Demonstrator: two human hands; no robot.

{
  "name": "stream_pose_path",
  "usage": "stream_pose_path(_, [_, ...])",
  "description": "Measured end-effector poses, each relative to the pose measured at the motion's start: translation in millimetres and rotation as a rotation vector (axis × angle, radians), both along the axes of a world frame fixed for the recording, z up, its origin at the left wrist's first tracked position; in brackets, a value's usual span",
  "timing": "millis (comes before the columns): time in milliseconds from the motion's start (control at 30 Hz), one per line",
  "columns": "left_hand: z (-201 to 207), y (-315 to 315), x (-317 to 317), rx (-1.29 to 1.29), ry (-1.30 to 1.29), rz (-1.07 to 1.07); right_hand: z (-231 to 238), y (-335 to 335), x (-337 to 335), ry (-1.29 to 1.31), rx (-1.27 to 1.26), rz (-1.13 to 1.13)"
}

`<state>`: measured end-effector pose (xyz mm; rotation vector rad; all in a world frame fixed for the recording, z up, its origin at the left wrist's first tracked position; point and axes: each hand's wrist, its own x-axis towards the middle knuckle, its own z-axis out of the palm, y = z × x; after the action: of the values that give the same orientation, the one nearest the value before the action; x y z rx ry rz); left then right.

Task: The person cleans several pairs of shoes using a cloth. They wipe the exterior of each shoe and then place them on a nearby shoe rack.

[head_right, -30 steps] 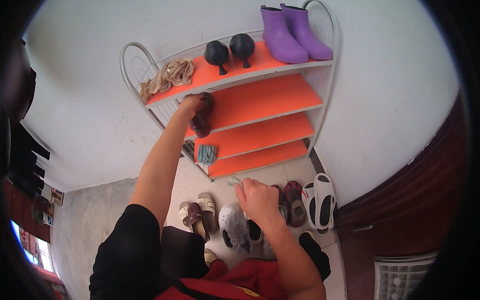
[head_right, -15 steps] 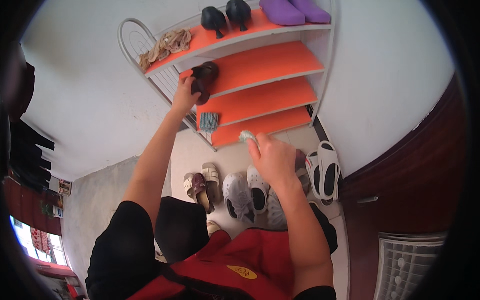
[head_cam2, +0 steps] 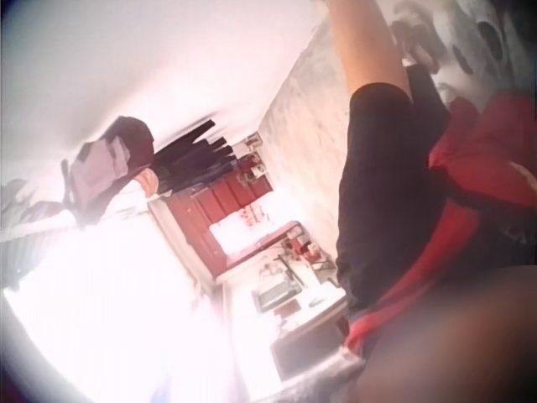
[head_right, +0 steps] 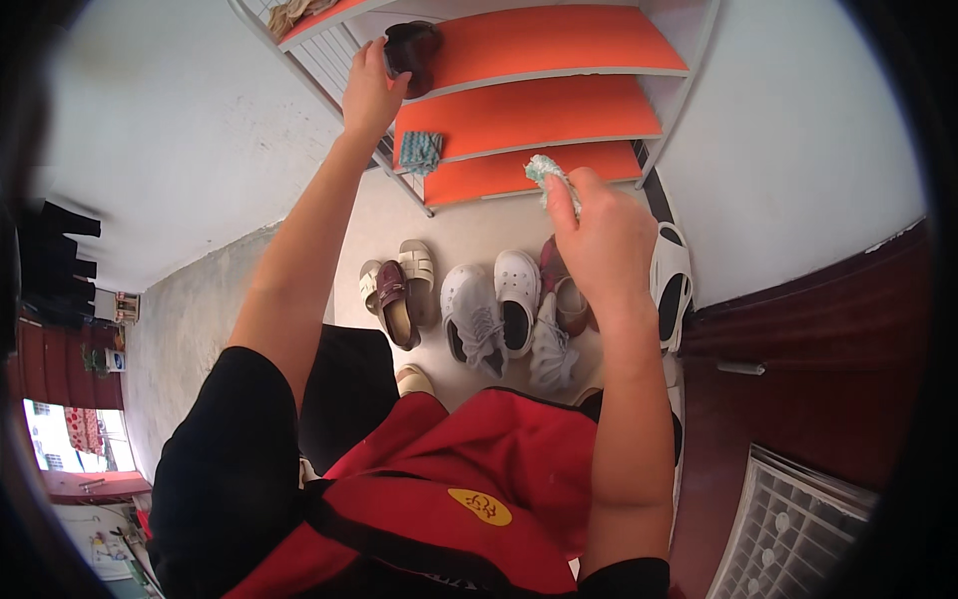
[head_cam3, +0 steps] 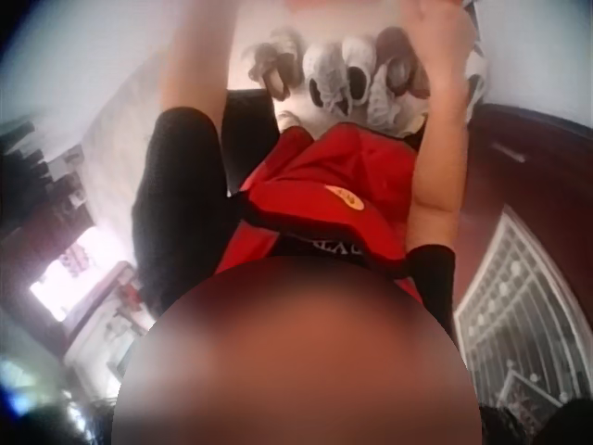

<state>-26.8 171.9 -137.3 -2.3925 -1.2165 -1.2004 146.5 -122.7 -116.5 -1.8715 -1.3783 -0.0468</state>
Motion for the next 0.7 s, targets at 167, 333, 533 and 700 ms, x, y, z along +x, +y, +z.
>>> stream_pose_path(167, [-80.7, -42.3, -66.1, -0.341, -0.831, -0.017, -1.8, 6.8, -6.4, 0.004, 0.01, 0.015])
stream_pose_path(333, [-237.5, -108.9, -146.8, -0.943, -1.932, 0.795, -4.3, 16.2, -17.2, 0.036, -0.075, 0.028])
stream_pose_path(533, [-366.2, -179.5, -190.3, -0.779, -2.682, 0.798, -8.4, 21.1, -26.7, -0.017, -0.138, 0.053])
stream_pose_path(700, [-397.1, -169.0, -208.4, -1.262, -2.204, 0.547, -10.3, 28.4, -41.0, -0.028, -0.205, 0.104])
